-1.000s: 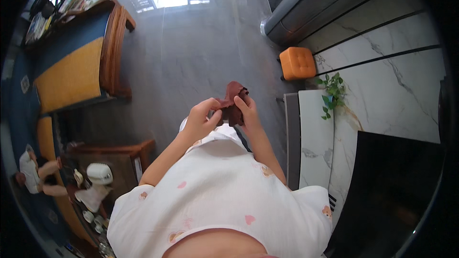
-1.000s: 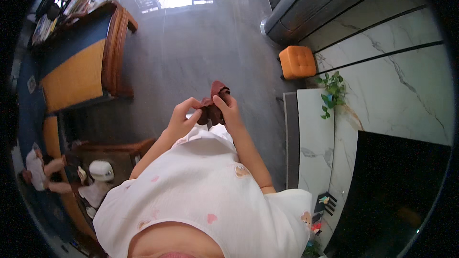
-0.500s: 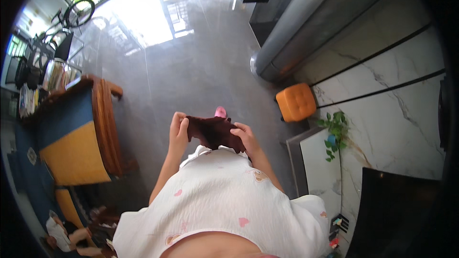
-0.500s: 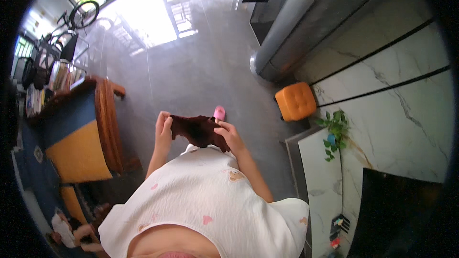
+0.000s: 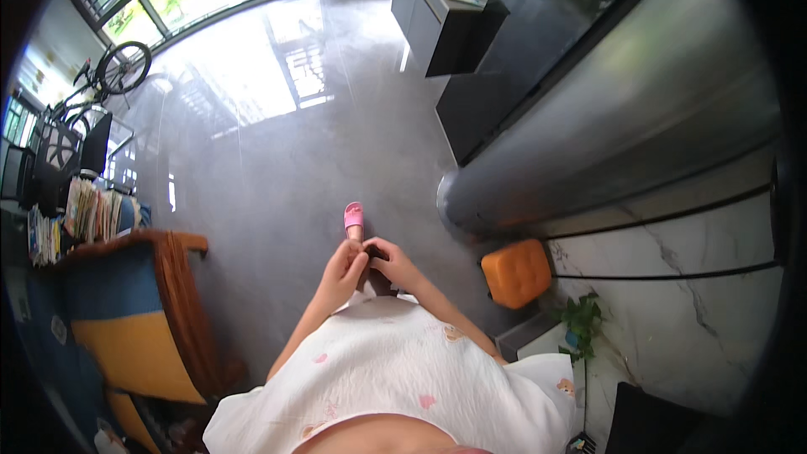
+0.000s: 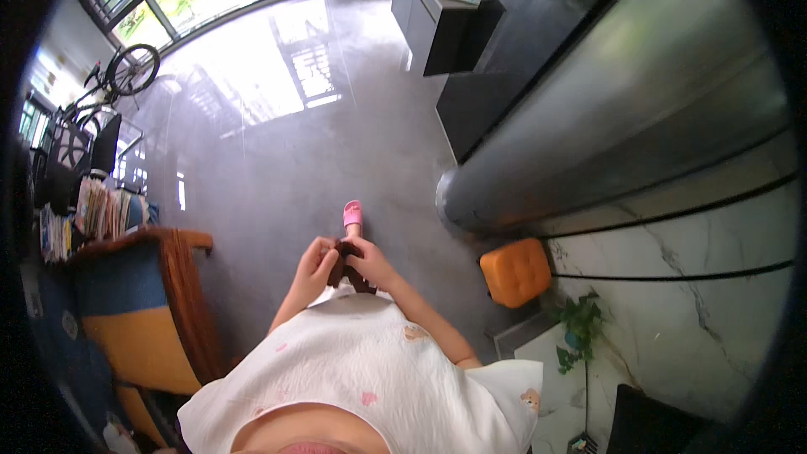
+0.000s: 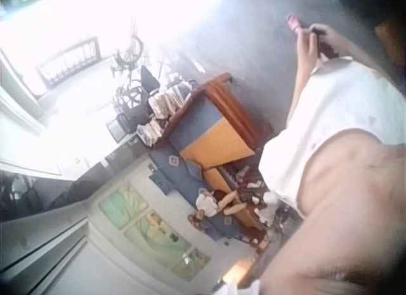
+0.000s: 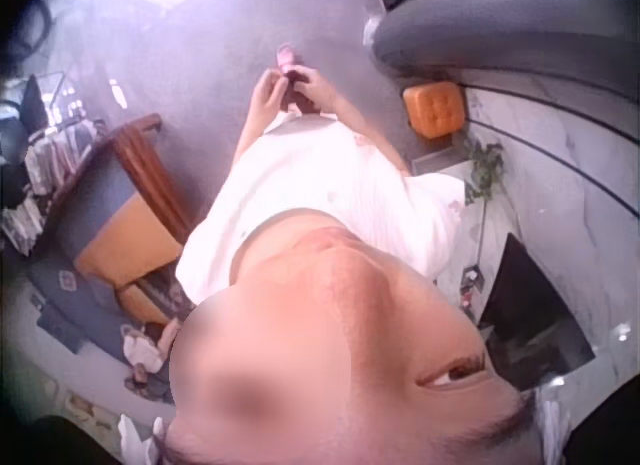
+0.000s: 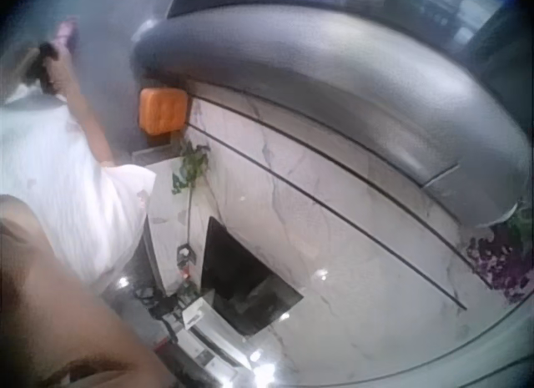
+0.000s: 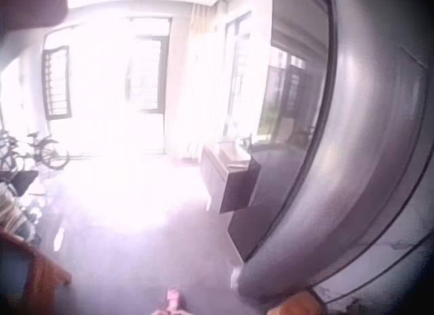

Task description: The person wipes a shelf with a cloth, walks to a sink to rinse and wring out the cloth under running water, and then returns to the room to continue cleaning by wiping the side of a bed.

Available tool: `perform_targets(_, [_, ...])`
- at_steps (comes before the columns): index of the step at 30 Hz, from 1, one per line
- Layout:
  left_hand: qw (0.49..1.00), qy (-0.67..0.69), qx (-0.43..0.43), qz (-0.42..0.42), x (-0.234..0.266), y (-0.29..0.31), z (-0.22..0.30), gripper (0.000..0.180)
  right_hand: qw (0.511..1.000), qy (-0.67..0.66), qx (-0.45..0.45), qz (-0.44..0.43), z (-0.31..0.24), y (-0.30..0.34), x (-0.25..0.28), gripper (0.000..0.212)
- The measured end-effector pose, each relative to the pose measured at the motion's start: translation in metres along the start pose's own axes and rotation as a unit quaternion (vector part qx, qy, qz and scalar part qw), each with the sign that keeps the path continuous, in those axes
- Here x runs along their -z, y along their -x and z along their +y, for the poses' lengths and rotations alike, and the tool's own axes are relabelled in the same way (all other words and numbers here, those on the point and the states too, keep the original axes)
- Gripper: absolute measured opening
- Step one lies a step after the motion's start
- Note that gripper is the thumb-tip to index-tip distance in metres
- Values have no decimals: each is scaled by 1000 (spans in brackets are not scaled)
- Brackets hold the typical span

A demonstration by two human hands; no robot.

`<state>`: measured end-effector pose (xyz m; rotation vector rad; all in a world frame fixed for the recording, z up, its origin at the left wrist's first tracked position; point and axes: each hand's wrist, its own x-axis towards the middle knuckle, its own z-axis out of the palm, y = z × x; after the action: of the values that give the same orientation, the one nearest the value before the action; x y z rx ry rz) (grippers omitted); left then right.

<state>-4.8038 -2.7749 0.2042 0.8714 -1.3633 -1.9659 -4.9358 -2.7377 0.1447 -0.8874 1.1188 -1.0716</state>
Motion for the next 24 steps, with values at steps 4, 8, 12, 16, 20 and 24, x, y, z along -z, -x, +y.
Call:
perform_targets(4, [999, 23, 33, -25, 19, -59, 7, 6, 996, -31, 30, 83, -13, -50, 27, 9])
perform_targets(8, [995, -1, 72, -66, 44, -126, 39, 6, 992, -4, 22, 123, -57, -104, 54, 6])
perform_targets(12, [991, 1, 62, -116, 59, -193, 72, 21, 984, 16, 48, 170, -89, -157, 81, 7])
perform_targets(16, [973, -189, -9, -129, 66, -248, 87, 49, 976, -21, 63, 206, -112, -190, 90, 11])
perform_targets(20, [949, -270, -90, -135, 69, -308, 60, 50, 968, -19, 113, 225, -115, -234, 104, 9])
perform_targets(24, [959, -257, -4, -120, 79, -359, 55, 36, 970, 25, 106, 219, -119, -279, 136, 8])
